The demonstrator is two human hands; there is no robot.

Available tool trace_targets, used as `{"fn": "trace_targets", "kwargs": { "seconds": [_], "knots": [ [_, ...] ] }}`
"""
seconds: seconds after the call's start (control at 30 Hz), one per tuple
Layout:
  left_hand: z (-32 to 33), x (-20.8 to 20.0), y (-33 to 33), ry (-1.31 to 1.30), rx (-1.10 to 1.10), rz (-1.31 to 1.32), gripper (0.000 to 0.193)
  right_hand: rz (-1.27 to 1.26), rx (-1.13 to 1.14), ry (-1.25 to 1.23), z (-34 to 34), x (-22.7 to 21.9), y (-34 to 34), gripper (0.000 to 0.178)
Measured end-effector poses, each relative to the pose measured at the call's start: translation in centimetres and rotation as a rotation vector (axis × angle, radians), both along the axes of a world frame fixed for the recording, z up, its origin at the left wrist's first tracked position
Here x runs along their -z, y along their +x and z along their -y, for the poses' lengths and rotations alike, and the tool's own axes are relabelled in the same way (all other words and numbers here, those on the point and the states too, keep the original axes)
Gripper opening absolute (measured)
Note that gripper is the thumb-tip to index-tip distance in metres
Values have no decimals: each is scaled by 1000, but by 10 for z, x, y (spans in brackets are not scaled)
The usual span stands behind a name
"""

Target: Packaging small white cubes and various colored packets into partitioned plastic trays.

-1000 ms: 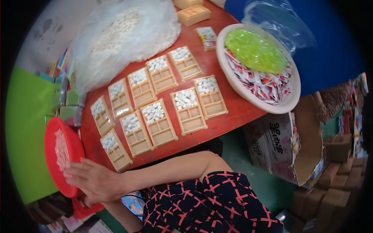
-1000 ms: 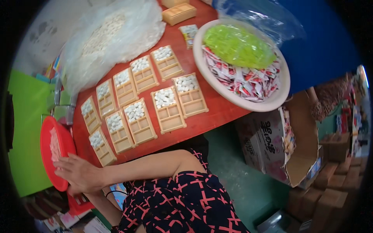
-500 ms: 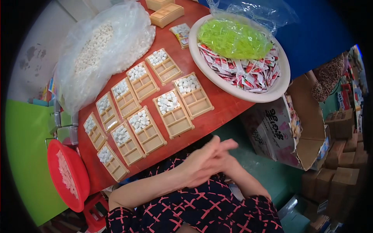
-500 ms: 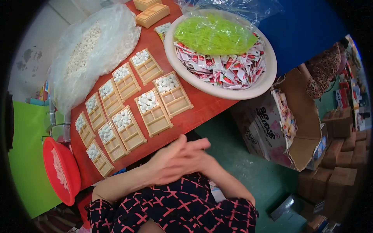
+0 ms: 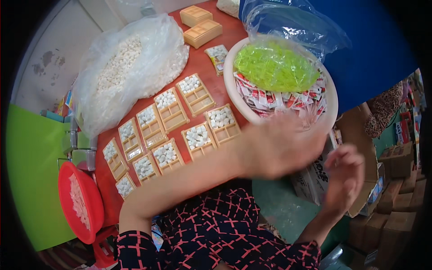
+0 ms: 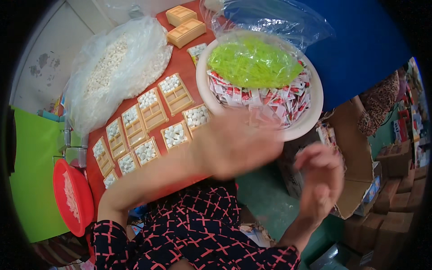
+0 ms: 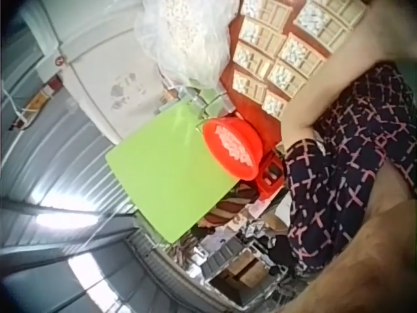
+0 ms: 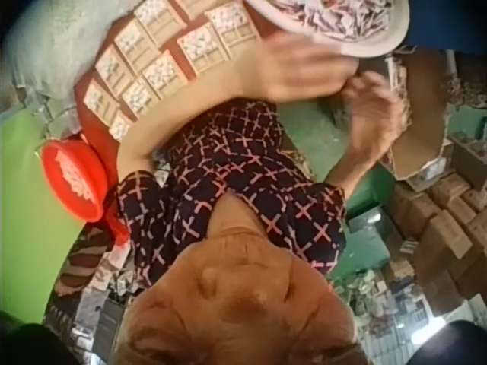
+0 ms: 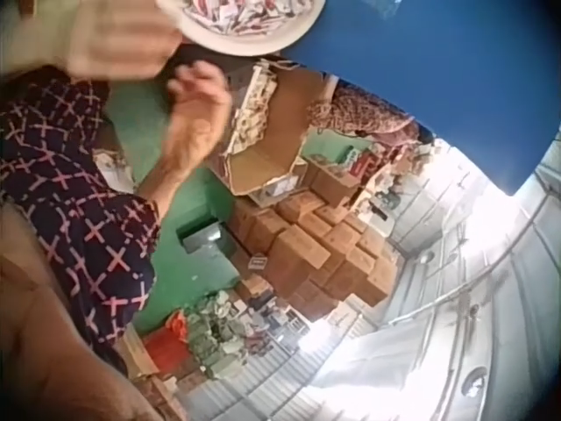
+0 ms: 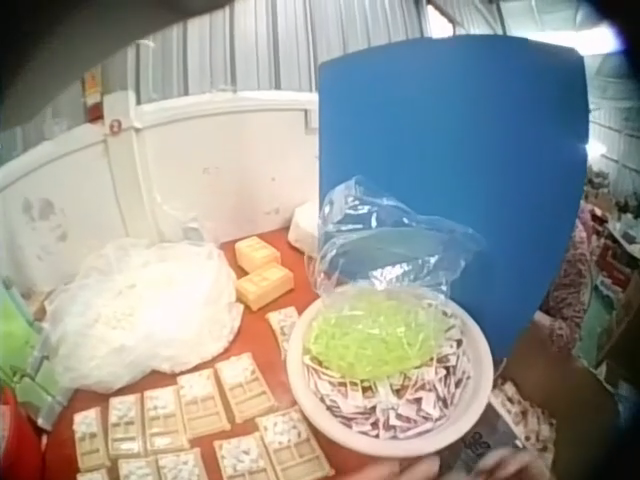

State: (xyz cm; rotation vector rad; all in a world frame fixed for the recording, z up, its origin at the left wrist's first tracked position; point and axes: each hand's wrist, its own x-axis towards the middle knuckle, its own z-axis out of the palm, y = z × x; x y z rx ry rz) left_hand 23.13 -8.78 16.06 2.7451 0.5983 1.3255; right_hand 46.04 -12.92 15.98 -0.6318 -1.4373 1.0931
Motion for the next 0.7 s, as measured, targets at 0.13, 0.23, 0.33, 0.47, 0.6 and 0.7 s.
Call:
{"fn": "trace_targets", "kwargs": {
  "seconds": [0.13, 0.23, 0.33, 0.47, 0.6, 0.7],
  "knots": [
    [-110, -17, -23, 285, -848, -148, 37, 581, 290, 615, -132, -78, -58, 19],
    [-115, -20, -15, -520, -448, -421, 14, 938, 124, 471, -219, -71, -71, 18],
    [-96, -32, -31, -607, -101, -504, 18, 1877, -280, 130, -228, -53, -74, 19],
    [-117, -45, -39, -856, 93, -372, 31, 1784, -545, 36, -215, -61, -68, 20],
    [-167, -50, -24, -820, -320, -860, 43, 1571, -185, 45, -256, -49, -66, 35],
    [-180, -33, -23, -737, -470, -1055, 50, 1480, -49, 554, -267, -13, -70, 60]
  ]
}}
